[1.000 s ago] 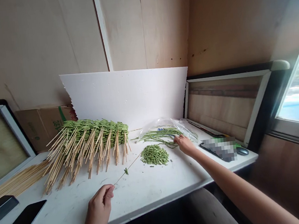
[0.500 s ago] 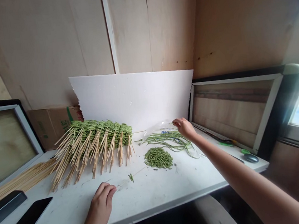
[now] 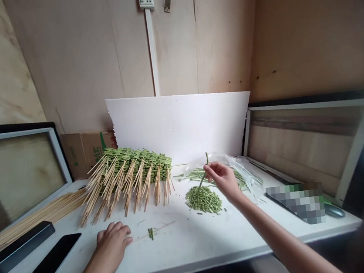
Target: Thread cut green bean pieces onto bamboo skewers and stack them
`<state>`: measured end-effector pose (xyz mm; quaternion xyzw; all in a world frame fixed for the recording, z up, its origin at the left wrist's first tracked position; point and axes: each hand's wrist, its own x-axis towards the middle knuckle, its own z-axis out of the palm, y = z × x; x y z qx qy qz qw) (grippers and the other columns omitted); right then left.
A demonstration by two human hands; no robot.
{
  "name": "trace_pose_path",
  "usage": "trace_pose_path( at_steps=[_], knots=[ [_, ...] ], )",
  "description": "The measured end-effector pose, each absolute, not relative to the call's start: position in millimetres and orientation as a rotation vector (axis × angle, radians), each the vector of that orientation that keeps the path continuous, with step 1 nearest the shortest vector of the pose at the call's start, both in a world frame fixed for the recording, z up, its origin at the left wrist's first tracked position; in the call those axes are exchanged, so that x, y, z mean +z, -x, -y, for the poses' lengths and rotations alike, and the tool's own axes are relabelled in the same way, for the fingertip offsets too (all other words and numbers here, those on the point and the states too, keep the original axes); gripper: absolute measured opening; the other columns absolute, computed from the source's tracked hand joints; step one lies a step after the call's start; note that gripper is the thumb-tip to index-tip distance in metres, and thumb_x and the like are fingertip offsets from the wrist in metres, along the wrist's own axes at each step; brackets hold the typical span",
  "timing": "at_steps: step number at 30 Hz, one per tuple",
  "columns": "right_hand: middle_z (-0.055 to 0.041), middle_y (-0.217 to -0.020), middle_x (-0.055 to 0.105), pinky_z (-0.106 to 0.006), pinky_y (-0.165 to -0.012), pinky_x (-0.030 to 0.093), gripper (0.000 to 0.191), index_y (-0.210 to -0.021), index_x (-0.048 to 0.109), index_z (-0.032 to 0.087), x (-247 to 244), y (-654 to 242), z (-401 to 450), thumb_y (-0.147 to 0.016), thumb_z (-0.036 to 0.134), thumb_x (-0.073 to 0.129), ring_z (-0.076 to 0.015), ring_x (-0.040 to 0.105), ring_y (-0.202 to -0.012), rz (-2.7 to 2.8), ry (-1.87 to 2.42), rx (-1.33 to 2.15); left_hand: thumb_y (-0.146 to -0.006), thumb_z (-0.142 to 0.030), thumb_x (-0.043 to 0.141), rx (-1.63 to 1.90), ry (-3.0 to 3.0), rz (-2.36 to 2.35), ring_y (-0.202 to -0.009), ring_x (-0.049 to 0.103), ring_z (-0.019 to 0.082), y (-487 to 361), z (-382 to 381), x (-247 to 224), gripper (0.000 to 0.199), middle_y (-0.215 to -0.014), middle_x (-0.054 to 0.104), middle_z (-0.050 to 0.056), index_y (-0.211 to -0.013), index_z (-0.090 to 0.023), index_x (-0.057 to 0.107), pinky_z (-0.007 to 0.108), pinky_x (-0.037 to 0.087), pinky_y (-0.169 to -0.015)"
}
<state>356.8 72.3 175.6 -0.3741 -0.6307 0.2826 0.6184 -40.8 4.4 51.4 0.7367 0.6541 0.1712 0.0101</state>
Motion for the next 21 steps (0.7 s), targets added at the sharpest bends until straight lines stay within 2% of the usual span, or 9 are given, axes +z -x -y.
trace_pose_path(
  at_steps=[2,6,11,13,16,21],
  knots=[
    [-0.0061,-0.074,0.072,-0.032,-0.062,0.057,0.038,-0.088,0.069,0.019,171,-337,-59,-0.086,0.056,0.074,-0.0187,0.066,-0.065,1.47,0.827,0.77,-0.096,-0.028,0.055,0.707,-2.362,-1.945,-0.112,0.063,0.031,27,2,66,0.02,-0.112,0.072,0.009,-0.103,-0.024,0.073,0.045,0.045,-0.093],
    [-0.0093,-0.085,0.078,-0.035,-0.068,0.062,0.037,-0.094,0.069,0.02,159,-302,-42,-0.082,0.053,0.079,-0.0246,0.074,-0.082,1.474,0.746,0.97,-0.103,-0.042,0.052,1.078,-2.398,-1.677,-0.116,0.063,0.028,-5,15,103,0.027,-0.123,0.068,0.009,-0.12,-0.026,0.066,0.042,0.05,-0.099],
    [-0.0109,-0.085,0.08,-0.039,-0.073,0.065,0.039,-0.093,0.07,0.018,135,-270,-30,-0.076,0.049,0.086,-0.0273,0.077,-0.084,1.441,0.738,1.138,-0.103,-0.037,0.056,1.324,-2.519,-1.541,-0.13,0.055,0.028,-39,17,135,0.035,-0.138,0.06,0.008,-0.137,-0.029,0.056,0.044,0.046,-0.108],
    [-0.0116,-0.086,0.08,-0.04,-0.075,0.065,0.04,-0.093,0.069,0.017,126,-262,-27,-0.075,0.048,0.087,-0.0284,0.078,-0.087,1.421,0.721,1.221,-0.101,-0.034,0.062,1.33,-2.592,-1.486,-0.128,0.056,0.03,-47,12,135,0.036,-0.137,0.062,0.008,-0.136,-0.028,0.058,0.046,0.046,-0.107],
    [-0.0114,-0.084,0.08,-0.04,-0.076,0.065,0.041,-0.092,0.069,0.017,113,-257,-23,-0.074,0.047,0.089,-0.0288,0.079,-0.087,1.393,0.72,1.319,-0.097,-0.026,0.067,1.311,-2.645,-1.409,-0.118,0.061,0.03,-51,3,124,0.029,-0.124,0.07,0.007,-0.126,-0.026,0.064,0.046,0.047,-0.102],
    [-0.0088,-0.078,0.078,-0.041,-0.081,0.064,0.039,-0.092,0.071,0.016,100,-256,-20,-0.074,0.045,0.089,-0.0264,0.078,-0.085,1.38,0.745,1.409,-0.097,-0.011,0.064,1.282,-2.648,-1.308,-0.093,0.066,0.023,-44,-2,107,0.015,-0.098,0.076,0.001,-0.102,-0.023,0.071,0.044,0.043,-0.097]
  ],
)
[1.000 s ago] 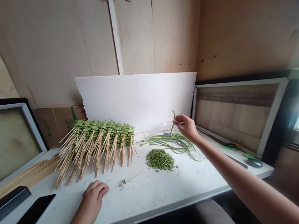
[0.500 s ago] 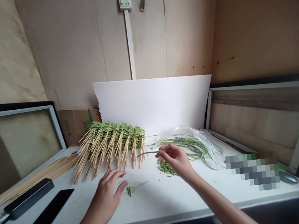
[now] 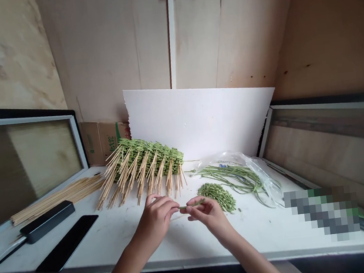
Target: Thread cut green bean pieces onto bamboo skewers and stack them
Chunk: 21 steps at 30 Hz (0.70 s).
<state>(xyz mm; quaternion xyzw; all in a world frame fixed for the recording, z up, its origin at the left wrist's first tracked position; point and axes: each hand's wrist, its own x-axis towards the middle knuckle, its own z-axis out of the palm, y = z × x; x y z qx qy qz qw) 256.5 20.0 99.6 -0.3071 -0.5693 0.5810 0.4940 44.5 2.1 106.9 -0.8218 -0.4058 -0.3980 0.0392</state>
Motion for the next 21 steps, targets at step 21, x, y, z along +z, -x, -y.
trace_pose_path(
  at_steps=[21],
  knots=[
    [-0.0065,-0.085,0.07,-0.036,-0.067,0.053,0.015,-0.101,0.074,0.025,98,-271,-11,-0.101,0.029,0.059,-0.0229,0.062,-0.08,2.035,0.813,0.217,-0.095,0.0,0.056,-1.144,2.454,1.267,-0.082,0.064,0.02,-42,3,101,0.026,-0.091,0.074,0.002,-0.099,-0.021,0.072,0.04,0.041,-0.089]
  ],
)
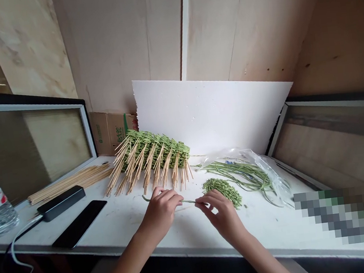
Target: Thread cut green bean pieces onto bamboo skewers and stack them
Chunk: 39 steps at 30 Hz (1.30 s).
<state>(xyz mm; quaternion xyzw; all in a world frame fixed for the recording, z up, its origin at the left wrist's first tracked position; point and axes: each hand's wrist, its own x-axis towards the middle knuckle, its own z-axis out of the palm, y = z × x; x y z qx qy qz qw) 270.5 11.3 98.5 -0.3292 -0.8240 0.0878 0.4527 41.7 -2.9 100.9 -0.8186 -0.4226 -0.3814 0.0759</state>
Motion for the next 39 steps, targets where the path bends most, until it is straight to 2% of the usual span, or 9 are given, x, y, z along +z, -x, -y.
trace_pose_path(
  at_steps=[4,7,14,20,25,28,30,34,39],
  knots=[
    [-0.007,-0.087,0.069,-0.04,-0.074,0.053,0.014,-0.102,0.071,0.026,90,-264,-12,-0.102,0.026,0.057,-0.0244,0.061,-0.083,2.031,0.804,0.181,-0.098,-0.016,0.064,-1.18,2.561,1.447,-0.09,0.066,0.023,-54,7,100,0.017,-0.101,0.077,0.003,-0.112,-0.023,0.071,0.038,0.045,-0.085],
    [-0.0073,-0.089,0.069,-0.04,-0.073,0.052,0.013,-0.104,0.07,0.027,87,-260,-10,-0.102,0.025,0.057,-0.0248,0.06,-0.084,2.026,0.769,0.201,-0.1,-0.019,0.063,-1.255,2.666,1.498,-0.088,0.067,0.022,-61,10,100,0.012,-0.097,0.078,0.002,-0.103,-0.024,0.073,0.035,0.047,-0.083],
    [-0.0061,-0.081,0.067,-0.04,-0.072,0.048,0.017,-0.099,0.07,0.026,86,-259,-7,-0.098,0.015,0.058,-0.0248,0.056,-0.082,2.027,0.696,0.217,-0.093,-0.004,0.061,-1.276,2.653,1.462,-0.08,0.064,0.02,-63,11,100,0.024,-0.088,0.076,0.0,-0.091,-0.022,0.076,0.034,0.045,-0.081],
    [-0.0051,-0.076,0.068,-0.042,-0.076,0.05,0.023,-0.089,0.071,0.026,87,-258,-4,-0.096,0.011,0.056,-0.0258,0.057,-0.086,1.985,0.602,0.315,-0.082,0.013,0.048,-1.315,2.769,1.353,-0.079,0.065,0.017,-62,12,95,0.044,-0.079,0.074,-0.001,-0.081,-0.021,0.075,0.035,0.044,-0.086],
    [-0.0057,-0.078,0.069,-0.044,-0.085,0.051,0.017,-0.083,0.074,0.027,97,-268,-10,-0.097,0.024,0.064,-0.0277,0.06,-0.095,1.998,0.646,0.5,-0.089,0.004,0.052,-1.413,2.924,1.371,-0.082,0.066,0.018,-58,12,97,0.035,-0.08,0.074,0.001,-0.08,-0.021,0.075,0.031,0.049,-0.084],
    [-0.0085,-0.089,0.07,-0.045,-0.084,0.05,0.014,-0.09,0.079,0.027,95,-280,-24,-0.094,0.035,0.069,-0.0293,0.06,-0.096,2.083,0.812,0.41,-0.095,-0.006,0.056,-1.51,2.929,1.414,-0.081,0.068,0.017,-54,9,99,0.026,-0.086,0.074,0.003,-0.09,-0.02,0.077,0.027,0.052,-0.077],
    [-0.0092,-0.087,0.07,-0.044,-0.078,0.049,0.015,-0.092,0.081,0.027,85,-288,-36,-0.093,0.038,0.07,-0.03,0.059,-0.092,2.124,0.96,0.29,-0.097,-0.011,0.059,-1.562,2.909,1.412,-0.084,0.069,0.017,-52,7,97,0.022,-0.09,0.075,0.004,-0.097,-0.021,0.079,0.027,0.054,-0.077],
    [-0.007,-0.077,0.071,-0.042,-0.075,0.046,0.016,-0.083,0.08,0.026,61,-299,-51,-0.089,0.038,0.073,-0.029,0.059,-0.084,2.229,1.106,0.182,-0.096,-0.017,0.065,-1.613,2.876,1.391,-0.086,0.071,0.019,-49,0,88,0.017,-0.095,0.077,0.006,-0.101,-0.022,0.081,0.029,0.056,-0.079],
    [-0.0068,-0.077,0.074,-0.041,-0.081,0.045,0.027,-0.081,0.08,0.025,59,-302,-52,-0.094,0.045,0.066,-0.0285,0.062,-0.087,2.256,1.148,0.192,-0.092,-0.017,0.071,-1.622,2.751,1.495,-0.086,0.073,0.02,-45,-5,83,0.016,-0.093,0.08,0.006,-0.105,-0.021,0.079,0.031,0.056,-0.083]
  ],
)
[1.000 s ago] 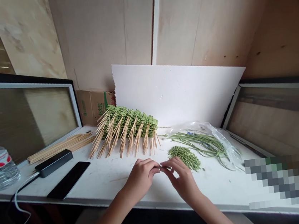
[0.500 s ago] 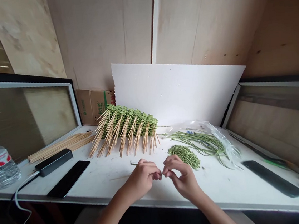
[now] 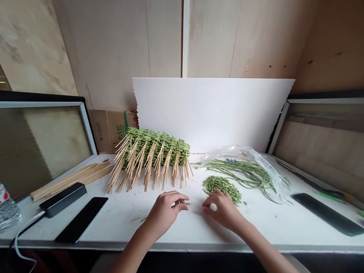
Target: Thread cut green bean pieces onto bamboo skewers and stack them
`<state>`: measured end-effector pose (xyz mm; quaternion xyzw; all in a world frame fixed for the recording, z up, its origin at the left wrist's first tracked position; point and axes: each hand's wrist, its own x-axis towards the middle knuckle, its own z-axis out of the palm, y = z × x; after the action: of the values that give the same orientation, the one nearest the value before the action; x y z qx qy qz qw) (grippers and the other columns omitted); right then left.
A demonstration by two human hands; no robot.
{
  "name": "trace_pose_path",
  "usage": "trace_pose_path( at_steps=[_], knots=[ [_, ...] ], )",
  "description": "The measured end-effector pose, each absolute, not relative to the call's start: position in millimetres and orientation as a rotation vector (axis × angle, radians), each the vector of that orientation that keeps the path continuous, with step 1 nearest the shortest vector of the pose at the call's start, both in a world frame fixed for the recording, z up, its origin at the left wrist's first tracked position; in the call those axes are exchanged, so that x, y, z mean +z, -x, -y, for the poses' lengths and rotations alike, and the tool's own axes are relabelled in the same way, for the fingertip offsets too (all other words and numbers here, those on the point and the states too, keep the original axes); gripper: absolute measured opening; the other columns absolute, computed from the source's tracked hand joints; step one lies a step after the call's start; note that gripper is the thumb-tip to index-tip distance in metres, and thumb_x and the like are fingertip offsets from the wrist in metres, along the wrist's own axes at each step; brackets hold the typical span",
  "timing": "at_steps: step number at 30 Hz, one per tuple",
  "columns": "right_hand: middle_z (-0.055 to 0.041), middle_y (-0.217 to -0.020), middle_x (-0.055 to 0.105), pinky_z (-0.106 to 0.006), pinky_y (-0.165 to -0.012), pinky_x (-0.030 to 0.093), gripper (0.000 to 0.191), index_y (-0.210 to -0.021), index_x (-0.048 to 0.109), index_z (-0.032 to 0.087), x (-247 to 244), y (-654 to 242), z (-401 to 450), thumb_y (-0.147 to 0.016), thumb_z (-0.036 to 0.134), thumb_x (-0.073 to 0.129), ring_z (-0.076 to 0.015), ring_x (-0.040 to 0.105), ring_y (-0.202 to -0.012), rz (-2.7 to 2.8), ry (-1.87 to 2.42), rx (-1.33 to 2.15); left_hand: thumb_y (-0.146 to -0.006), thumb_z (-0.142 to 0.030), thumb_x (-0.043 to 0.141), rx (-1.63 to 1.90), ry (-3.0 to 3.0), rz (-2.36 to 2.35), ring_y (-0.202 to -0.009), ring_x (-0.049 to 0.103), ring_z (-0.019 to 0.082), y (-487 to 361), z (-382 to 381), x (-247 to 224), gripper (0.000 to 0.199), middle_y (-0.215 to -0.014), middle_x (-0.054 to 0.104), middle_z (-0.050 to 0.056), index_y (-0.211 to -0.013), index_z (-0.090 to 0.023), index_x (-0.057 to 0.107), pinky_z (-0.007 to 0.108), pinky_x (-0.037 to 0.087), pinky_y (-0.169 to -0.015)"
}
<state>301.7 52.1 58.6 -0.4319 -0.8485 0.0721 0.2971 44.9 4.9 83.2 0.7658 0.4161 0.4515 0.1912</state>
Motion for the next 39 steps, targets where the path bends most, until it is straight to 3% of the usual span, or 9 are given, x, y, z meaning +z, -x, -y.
trace_pose_path(
  at_steps=[5,8,11,14,18,21,23,32,39],
  knots=[
    [-0.0092,-0.087,0.077,-0.037,-0.078,0.049,0.053,-0.079,0.077,0.021,83,-294,-40,-0.104,0.053,0.043,-0.0266,0.066,-0.09,2.11,1.075,0.503,-0.087,-0.012,0.075,1.23,-2.154,-1.271,-0.089,0.074,0.021,-47,-2,84,0.033,-0.087,0.08,0.001,-0.118,-0.025,0.075,0.033,0.055,-0.09],
    [-0.0075,-0.098,0.078,-0.032,-0.071,0.05,0.044,-0.087,0.079,0.023,94,-283,-26,-0.099,0.057,0.054,-0.0246,0.069,-0.09,2.061,1.002,0.75,-0.086,-0.01,0.076,1.219,-2.194,-1.255,-0.094,0.073,0.021,-52,2,84,0.038,-0.09,0.08,0.001,-0.12,-0.026,0.074,0.034,0.055,-0.091],
    [-0.0047,-0.09,0.078,-0.032,-0.072,0.05,0.032,-0.09,0.08,0.025,99,-273,-15,-0.092,0.055,0.067,-0.0231,0.07,-0.084,2.034,0.965,0.784,-0.086,-0.008,0.075,1.255,-2.22,-1.202,-0.097,0.073,0.022,-58,5,84,0.041,-0.09,0.08,0.001,-0.123,-0.026,0.071,0.037,0.054,-0.095],
    [-0.0042,-0.086,0.077,-0.032,-0.07,0.049,0.031,-0.087,0.079,0.025,102,-271,-12,-0.092,0.053,0.067,-0.0219,0.068,-0.08,2.002,0.965,0.781,-0.085,-0.009,0.078,1.28,-2.224,-1.187,-0.095,0.073,0.021,-58,6,84,0.043,-0.09,0.08,0.001,-0.123,-0.026,0.071,0.035,0.055,-0.094],
    [-0.0049,-0.088,0.076,-0.032,-0.069,0.05,0.032,-0.09,0.076,0.023,106,-278,-15,-0.095,0.052,0.064,-0.021,0.066,-0.077,1.954,0.992,0.807,-0.087,-0.02,0.08,1.274,-2.241,-1.243,-0.092,0.072,0.022,-53,4,86,0.025,-0.094,0.079,0.004,-0.111,-0.024,0.076,0.033,0.056,-0.085],
    [-0.0064,-0.095,0.076,-0.035,-0.072,0.052,0.029,-0.096,0.075,0.023,107,-282,-16,-0.095,0.051,0.064,-0.0222,0.067,-0.081,1.953,0.979,0.757,-0.092,-0.025,0.076,1.286,-2.283,-1.241,-0.089,0.071,0.022,-51,3,90,0.007,-0.093,0.079,0.004,-0.097,-0.023,0.078,0.034,0.053,-0.086],
    [-0.0072,-0.101,0.076,-0.037,-0.076,0.053,0.027,-0.103,0.075,0.025,107,-282,-15,-0.093,0.049,0.069,-0.0243,0.067,-0.087,1.984,0.927,0.665,-0.093,-0.024,0.074,1.298,-2.301,-1.233,-0.088,0.07,0.021,-52,5,93,0.005,-0.093,0.078,0.003,-0.095,-0.023,0.078,0.035,0.051,-0.088],
    [-0.0071,-0.088,0.07,-0.043,-0.082,0.049,0.007,-0.098,0.071,0.025,101,-272,-8,-0.099,0.027,0.063,-0.0246,0.059,-0.085,2.094,0.641,0.339,-0.1,-0.019,0.064,1.198,-2.362,-1.167,-0.082,0.065,0.018,-64,16,96,0.013,-0.088,0.075,0.001,-0.094,-0.022,0.076,0.032,0.045,-0.084],
    [-0.0059,-0.086,0.066,-0.04,-0.079,0.047,0.02,-0.097,0.068,0.025,93,-270,-9,-0.098,0.009,0.055,-0.0242,0.055,-0.09,2.097,0.543,0.237,-0.099,-0.01,0.058,1.077,-2.357,-1.18,-0.075,0.058,0.016,-68,19,95,0.023,-0.077,0.068,0.0,-0.081,-0.019,0.07,0.029,0.043,-0.08]
  ],
)
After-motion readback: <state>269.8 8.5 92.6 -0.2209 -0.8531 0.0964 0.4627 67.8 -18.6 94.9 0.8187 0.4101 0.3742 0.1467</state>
